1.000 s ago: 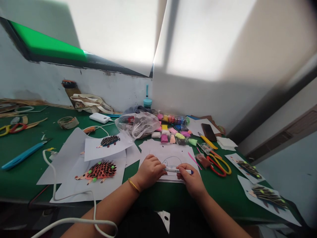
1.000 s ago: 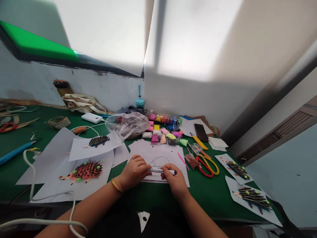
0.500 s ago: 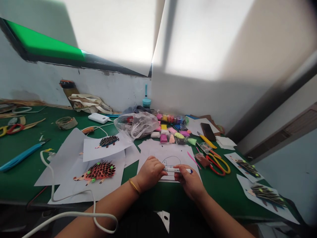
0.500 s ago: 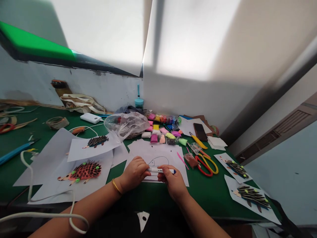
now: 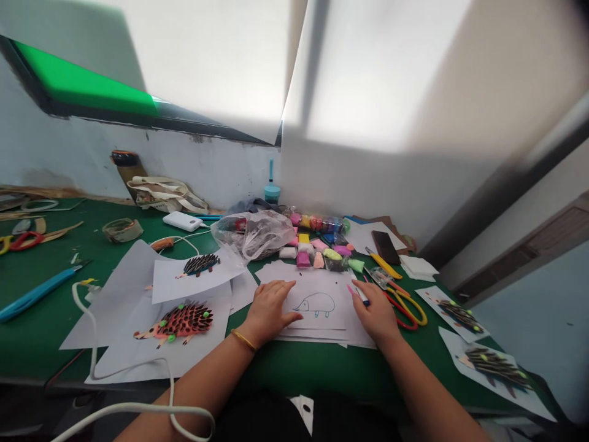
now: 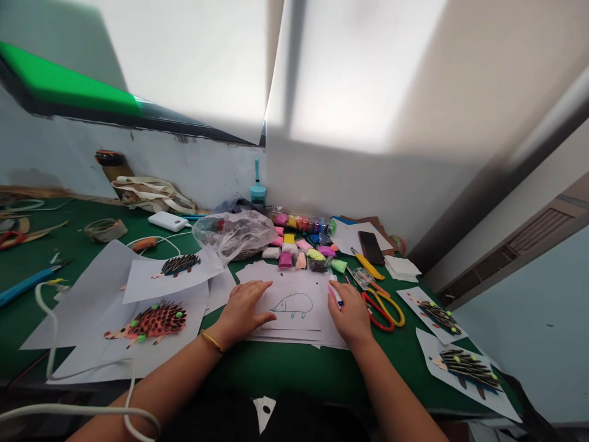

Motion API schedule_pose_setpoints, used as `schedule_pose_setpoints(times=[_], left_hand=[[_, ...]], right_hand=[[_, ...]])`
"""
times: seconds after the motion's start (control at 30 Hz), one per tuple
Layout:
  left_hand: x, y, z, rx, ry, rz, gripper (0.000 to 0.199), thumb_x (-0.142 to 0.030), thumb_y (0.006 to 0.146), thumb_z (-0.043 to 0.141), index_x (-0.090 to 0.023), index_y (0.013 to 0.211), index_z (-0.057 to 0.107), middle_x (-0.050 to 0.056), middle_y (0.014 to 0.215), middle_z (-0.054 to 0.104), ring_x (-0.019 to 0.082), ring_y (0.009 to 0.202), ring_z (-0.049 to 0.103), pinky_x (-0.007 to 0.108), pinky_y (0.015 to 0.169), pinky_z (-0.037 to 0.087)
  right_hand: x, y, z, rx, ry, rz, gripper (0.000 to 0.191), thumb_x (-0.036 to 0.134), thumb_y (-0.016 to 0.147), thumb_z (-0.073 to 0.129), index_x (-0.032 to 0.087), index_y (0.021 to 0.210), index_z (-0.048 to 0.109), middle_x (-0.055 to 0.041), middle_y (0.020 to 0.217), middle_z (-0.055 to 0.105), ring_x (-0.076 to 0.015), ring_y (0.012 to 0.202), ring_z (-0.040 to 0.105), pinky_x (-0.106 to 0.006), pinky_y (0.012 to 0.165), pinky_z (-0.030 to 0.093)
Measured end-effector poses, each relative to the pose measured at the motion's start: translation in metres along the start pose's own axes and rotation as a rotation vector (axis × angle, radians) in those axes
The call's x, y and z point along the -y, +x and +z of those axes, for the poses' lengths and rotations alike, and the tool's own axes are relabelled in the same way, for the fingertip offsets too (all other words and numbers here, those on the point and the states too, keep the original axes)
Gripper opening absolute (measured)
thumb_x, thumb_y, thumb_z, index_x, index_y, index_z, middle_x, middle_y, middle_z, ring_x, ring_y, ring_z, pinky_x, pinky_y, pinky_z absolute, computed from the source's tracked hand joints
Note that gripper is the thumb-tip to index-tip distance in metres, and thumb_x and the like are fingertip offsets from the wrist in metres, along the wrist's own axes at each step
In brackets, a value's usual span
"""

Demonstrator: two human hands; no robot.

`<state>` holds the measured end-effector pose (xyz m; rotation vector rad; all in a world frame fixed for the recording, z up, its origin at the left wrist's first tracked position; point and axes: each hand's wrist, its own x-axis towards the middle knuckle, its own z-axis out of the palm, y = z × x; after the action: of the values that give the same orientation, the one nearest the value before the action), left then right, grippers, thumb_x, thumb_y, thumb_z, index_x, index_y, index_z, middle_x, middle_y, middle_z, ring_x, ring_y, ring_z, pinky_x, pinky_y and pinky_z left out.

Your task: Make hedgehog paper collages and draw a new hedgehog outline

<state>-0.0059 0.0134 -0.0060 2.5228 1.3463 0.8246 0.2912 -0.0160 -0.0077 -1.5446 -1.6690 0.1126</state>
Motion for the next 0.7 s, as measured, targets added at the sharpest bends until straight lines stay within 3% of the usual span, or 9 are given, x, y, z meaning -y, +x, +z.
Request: schedule_pose_setpoints(times=[0.1, 0.2, 0.3, 0.4, 0.47, 0.57, 0.7], left_hand=[[0.001, 0.0, 0.002, 0.091, 0.016, -0.006, 0.081, -0.053, 0.066, 0.079, -0.025, 0.134, 0.048, 0.01, 0.133, 0.057, 0.032, 0.126, 0.047, 0.05, 0.103, 0.03], [-0.001, 0.0, 0.001, 0.124, 0.025, 0.0, 0.077, -0.053, 0.066, 0.079, -0.026, 0.132, 0.051, 0.009, 0.134, 0.057, 0.032, 0.127, 0.046, 0.049, 0.104, 0.029], [-0.007, 0.0, -0.002, 0.08, 0.036, 0.043, 0.065, -0.05, 0.073, 0.074, -0.027, 0.129, 0.052, 0.007, 0.134, 0.057, 0.03, 0.127, 0.046, 0.047, 0.105, 0.027], [-0.017, 0.001, -0.005, 0.014, 0.038, 0.141, 0.058, -0.048, 0.08, 0.068, -0.026, 0.131, 0.05, 0.007, 0.134, 0.058, 0.027, 0.124, 0.049, 0.044, 0.103, 0.029], [-0.023, 0.001, -0.005, -0.021, 0.049, 0.195, 0.051, -0.047, 0.085, 0.063, -0.024, 0.129, 0.051, 0.008, 0.125, 0.063, 0.026, 0.115, 0.054, 0.042, 0.098, 0.032], [-0.027, 0.0, -0.004, -0.052, 0.118, 0.242, 0.024, -0.04, 0.093, 0.053, -0.022, 0.107, 0.062, 0.005, 0.096, 0.069, 0.022, 0.092, 0.059, 0.039, 0.086, 0.034], [-0.026, -0.001, -0.002, -0.076, 0.225, 0.314, 0.025, -0.038, 0.096, 0.047, -0.02, 0.085, 0.06, 0.003, 0.077, 0.064, 0.019, 0.076, 0.055, 0.036, 0.076, 0.032]], right_hand=[[-0.009, -0.003, 0.005, 0.007, -0.076, -0.058, 0.038, 0.034, 0.086, 0.05, 0.02, 0.118, 0.065, -0.0113, 0.113, 0.065, -0.0284, 0.108, 0.058, -0.046, 0.098, 0.042], [-0.006, -0.006, 0.008, -0.039, 0.052, -0.03, 0.032, 0.034, 0.085, 0.052, 0.021, 0.11, 0.067, -0.0099, 0.109, 0.066, -0.027, 0.106, 0.059, -0.044, 0.098, 0.043], [0.01, -0.008, 0.011, -0.051, 0.301, 0.131, 0.025, 0.038, 0.084, 0.057, 0.02, 0.097, 0.068, -0.0082, 0.095, 0.068, -0.0245, 0.092, 0.062, -0.039, 0.086, 0.049], [0.033, -0.015, 0.02, 0.09, 0.607, 0.288, 0.026, 0.043, 0.083, 0.061, 0.019, 0.093, 0.067, -0.0023, 0.069, 0.063, -0.0184, 0.067, 0.059, -0.032, 0.066, 0.049], [0.049, -0.022, 0.03, 0.173, 0.791, 0.369, 0.028, 0.045, 0.082, 0.064, 0.019, 0.094, 0.066, -0.001, 0.065, 0.062, -0.0162, 0.062, 0.057, -0.03, 0.063, 0.047], [0.07, -0.031, 0.043, 0.223, 1.02, 0.464, 0.03, 0.046, 0.081, 0.066, 0.019, 0.095, 0.065, -0.0006, 0.065, 0.062, -0.0145, 0.061, 0.057, -0.028, 0.061, 0.046], [0.086, -0.033, 0.046, 0.251, 1.145, 0.536, 0.028, 0.046, 0.081, 0.067, 0.02, 0.089, 0.061, 0.0021, 0.06, 0.059, -0.0112, 0.055, 0.052, -0.023, 0.053, 0.04]])
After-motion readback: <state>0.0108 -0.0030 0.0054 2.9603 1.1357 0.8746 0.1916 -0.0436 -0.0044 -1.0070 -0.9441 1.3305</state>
